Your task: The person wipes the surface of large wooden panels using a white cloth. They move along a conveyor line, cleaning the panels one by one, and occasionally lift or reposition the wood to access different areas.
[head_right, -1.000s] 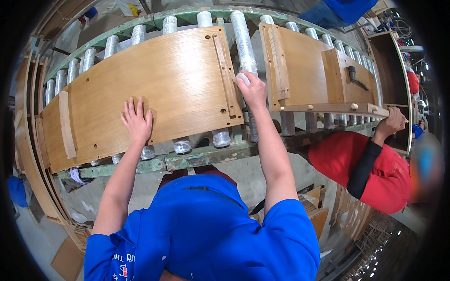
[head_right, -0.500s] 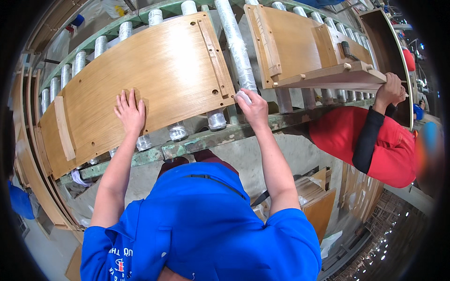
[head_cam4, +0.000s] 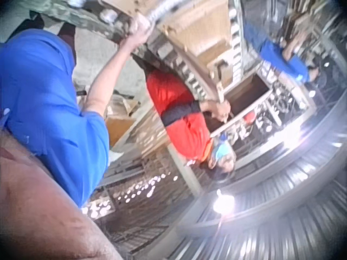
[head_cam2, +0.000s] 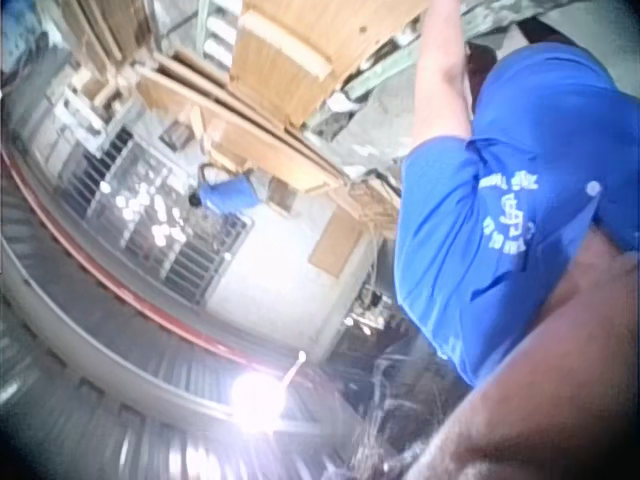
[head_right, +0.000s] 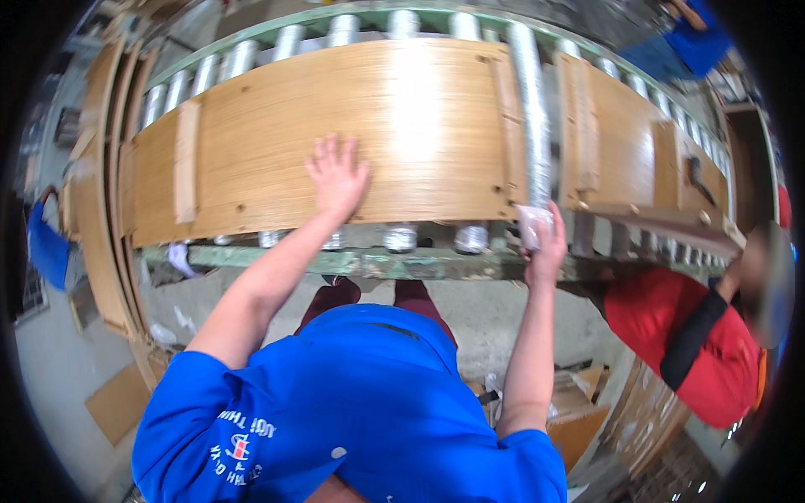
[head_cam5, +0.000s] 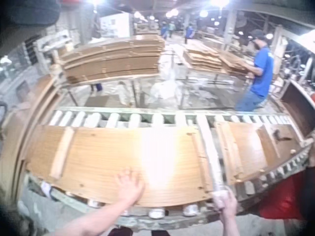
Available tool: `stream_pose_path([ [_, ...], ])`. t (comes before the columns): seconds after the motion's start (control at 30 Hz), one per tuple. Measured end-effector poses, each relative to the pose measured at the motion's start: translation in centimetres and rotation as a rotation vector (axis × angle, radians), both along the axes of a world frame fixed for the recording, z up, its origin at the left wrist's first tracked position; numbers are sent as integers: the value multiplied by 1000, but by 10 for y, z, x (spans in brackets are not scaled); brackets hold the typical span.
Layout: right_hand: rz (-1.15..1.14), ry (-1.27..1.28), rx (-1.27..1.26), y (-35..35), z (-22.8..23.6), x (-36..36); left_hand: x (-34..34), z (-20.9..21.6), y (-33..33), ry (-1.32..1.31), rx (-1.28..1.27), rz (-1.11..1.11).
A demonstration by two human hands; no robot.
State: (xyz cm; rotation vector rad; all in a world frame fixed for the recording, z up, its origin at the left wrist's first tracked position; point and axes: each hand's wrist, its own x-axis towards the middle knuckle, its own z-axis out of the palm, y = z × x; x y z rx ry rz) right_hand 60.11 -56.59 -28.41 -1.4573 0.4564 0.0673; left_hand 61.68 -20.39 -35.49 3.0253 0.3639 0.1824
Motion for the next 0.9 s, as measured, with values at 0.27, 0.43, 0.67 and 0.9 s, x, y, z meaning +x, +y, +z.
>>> stream_pose_path([
  [0.27, 183, 187, 1170, 133, -2, -2, -27, 60, 115, -347, -581, -399],
  [0.43, 441, 89, 1326, 252, 17, 2, -69, 59, 349, -527, -486, -144],
  [0.67, 419, 169, 1209, 383, 10, -27, -112, 9, 514, -69, 97, -160],
  [0.9, 254, 56, 807, 496, -14, -12, -116, -12, 489, -30, 135, -38],
])
